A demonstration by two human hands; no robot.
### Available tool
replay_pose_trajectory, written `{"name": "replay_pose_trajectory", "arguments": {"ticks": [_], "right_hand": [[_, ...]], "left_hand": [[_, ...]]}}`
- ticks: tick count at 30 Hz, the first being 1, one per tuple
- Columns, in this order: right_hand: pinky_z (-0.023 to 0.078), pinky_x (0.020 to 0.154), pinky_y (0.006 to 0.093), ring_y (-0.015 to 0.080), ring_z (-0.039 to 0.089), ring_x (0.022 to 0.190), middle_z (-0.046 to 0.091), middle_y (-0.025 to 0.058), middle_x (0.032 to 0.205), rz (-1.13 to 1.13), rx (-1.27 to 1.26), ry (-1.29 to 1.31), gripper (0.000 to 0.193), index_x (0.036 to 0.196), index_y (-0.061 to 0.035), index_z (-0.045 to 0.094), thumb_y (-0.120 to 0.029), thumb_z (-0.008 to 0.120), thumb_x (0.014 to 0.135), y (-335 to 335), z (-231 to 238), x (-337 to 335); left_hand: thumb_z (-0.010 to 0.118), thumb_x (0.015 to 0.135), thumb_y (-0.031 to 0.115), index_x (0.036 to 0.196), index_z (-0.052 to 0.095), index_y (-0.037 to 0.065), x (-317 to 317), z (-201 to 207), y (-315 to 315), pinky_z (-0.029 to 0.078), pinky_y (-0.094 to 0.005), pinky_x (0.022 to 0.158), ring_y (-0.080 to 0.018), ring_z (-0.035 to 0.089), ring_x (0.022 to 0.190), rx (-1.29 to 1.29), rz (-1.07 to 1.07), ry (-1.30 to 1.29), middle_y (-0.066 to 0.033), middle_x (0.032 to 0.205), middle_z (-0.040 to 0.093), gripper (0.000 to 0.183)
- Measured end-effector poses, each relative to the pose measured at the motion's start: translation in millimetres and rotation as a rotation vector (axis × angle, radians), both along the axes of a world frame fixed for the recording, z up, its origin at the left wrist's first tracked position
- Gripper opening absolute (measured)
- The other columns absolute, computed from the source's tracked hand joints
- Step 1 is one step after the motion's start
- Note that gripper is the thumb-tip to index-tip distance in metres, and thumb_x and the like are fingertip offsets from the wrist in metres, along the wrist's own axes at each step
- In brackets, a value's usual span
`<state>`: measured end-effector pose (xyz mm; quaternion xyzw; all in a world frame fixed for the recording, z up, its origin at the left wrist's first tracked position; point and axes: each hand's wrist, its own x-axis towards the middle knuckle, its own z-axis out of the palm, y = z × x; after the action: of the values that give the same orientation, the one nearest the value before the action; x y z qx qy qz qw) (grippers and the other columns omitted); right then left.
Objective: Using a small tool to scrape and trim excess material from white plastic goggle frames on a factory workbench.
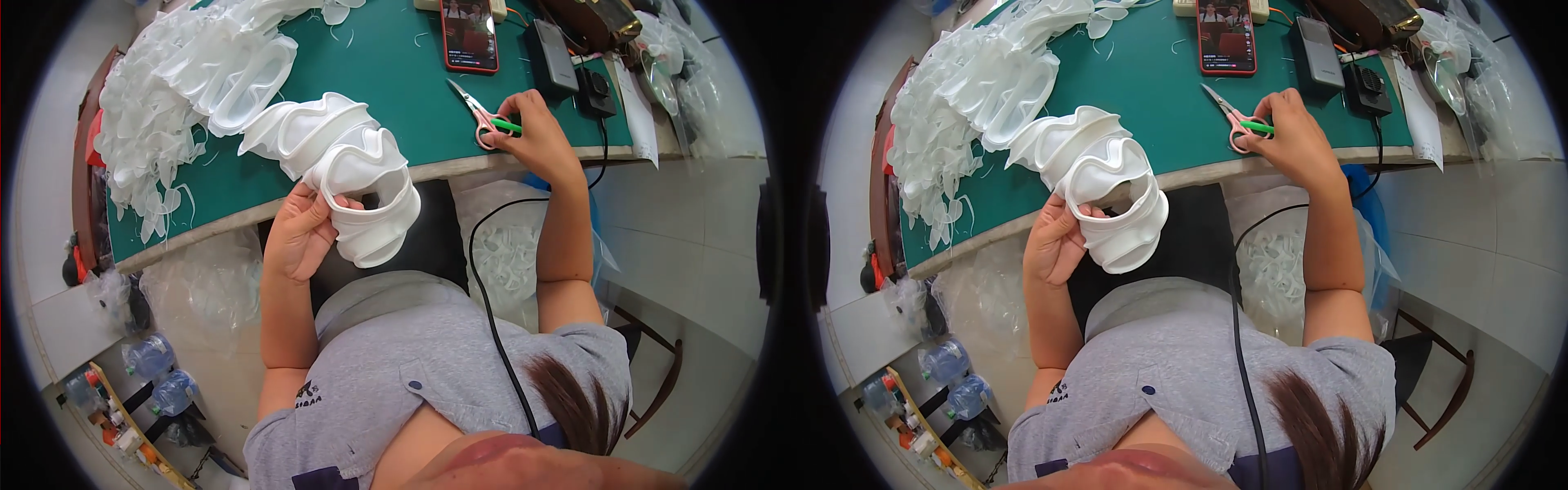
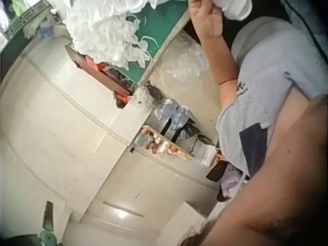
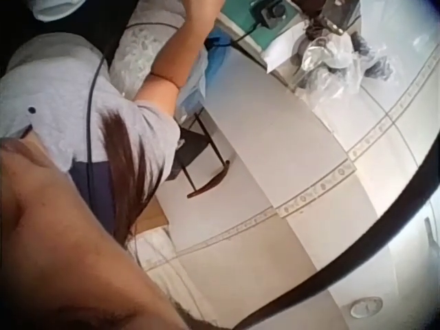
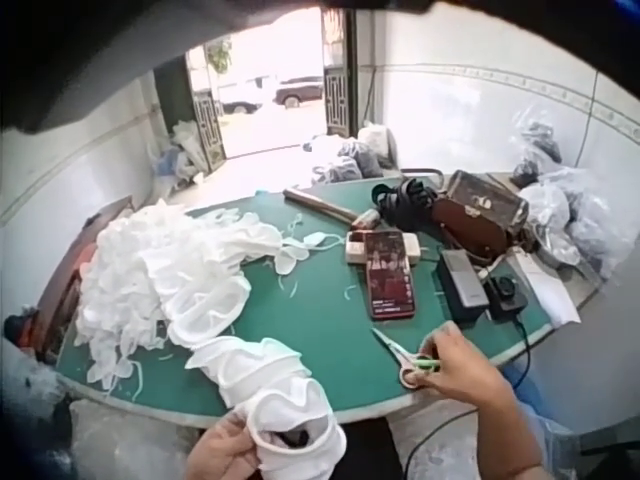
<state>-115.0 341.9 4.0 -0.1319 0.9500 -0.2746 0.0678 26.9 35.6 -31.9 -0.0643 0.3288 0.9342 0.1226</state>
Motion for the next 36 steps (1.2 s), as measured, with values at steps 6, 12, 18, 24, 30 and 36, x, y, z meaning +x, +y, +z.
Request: {"name": "replay_pose_trajectory", "arguments": {"ticks": [6,12,18,24,30,36], "right_hand": [[0.046,0.072,0.0324,0.0251,0.058,0.082,0.059,0.0077,0.091,0.025,-0.083,0.002,0.026,0.090,-0.0018,0.052,-0.007,0.072,0.075,-7.2,9.5,-5.4],[0.046,0.071,0.0337,0.0272,0.059,0.081,0.060,0.0093,0.090,0.243,-0.058,0.138,0.025,0.096,-0.0030,0.057,-0.007,0.071,0.075,-2.9,10.0,15.7],[0.047,0.073,0.0367,0.0278,0.060,0.085,0.059,0.0090,0.094,0.069,-0.024,0.150,0.028,0.101,-0.0050,0.061,-0.012,0.071,0.076,-19.6,-3.7,19.1],[0.048,0.069,0.0361,0.0265,0.060,0.076,0.060,0.0081,0.084,0.163,0.094,0.238,0.022,0.099,-0.0046,0.059,-0.009,0.066,0.079,-21.8,-4.7,17.5],[0.041,0.052,0.0224,0.0087,0.052,0.053,0.061,0.0053,0.066,0.231,-0.481,0.020,0.020,0.093,-0.0053,0.061,-0.004,0.068,0.074,-46.1,15.4,44.7],[0.036,0.048,0.0180,0.0039,0.049,0.052,0.057,-0.0008,0.060,0.517,-0.569,-0.222,0.029,0.092,-0.0043,0.065,-0.007,0.074,0.064,-57.8,11.5,64.8]], "left_hand": [[0.057,0.092,0.007,0.122,0.051,0.002,1.6,-1.3,-0.9,0.049,-0.0393,0.090,-0.0277,0.064,0.095,-0.006,0.061,-0.066,-0.0110,0.094,0.067,0.031],[0.058,0.091,0.007,0.119,0.053,0.001,4.8,-1.5,-3.5,0.048,-0.0373,0.091,-0.0256,0.062,0.097,0.023,0.028,-0.067,-0.0109,0.097,0.066,0.029],[0.062,0.089,0.005,0.115,0.056,0.001,2.9,-4.9,2.6,0.048,-0.0354,0.090,-0.0216,0.062,0.095,0.030,-0.024,-0.042,-0.0089,0.104,0.064,0.027],[0.061,0.088,0.002,0.119,0.052,0.003,6.0,-10.7,5.1,0.050,-0.0320,0.089,-0.0168,0.061,0.097,0.017,0.134,-0.042,-0.0082,0.108,0.062,0.032],[0.061,0.084,-0.004,0.128,0.049,0.010,-4.5,-21.4,19.6,0.048,-0.0340,0.094,-0.0166,0.060,0.103,0.143,0.254,0.020,-0.0048,0.119,0.058,0.048],[0.062,0.084,-0.004,0.127,0.052,0.012,-4.8,-15.3,30.3,0.047,-0.0351,0.097,-0.0190,0.057,0.108,0.152,0.303,-0.022,-0.0057,0.122,0.057,0.046]]}}
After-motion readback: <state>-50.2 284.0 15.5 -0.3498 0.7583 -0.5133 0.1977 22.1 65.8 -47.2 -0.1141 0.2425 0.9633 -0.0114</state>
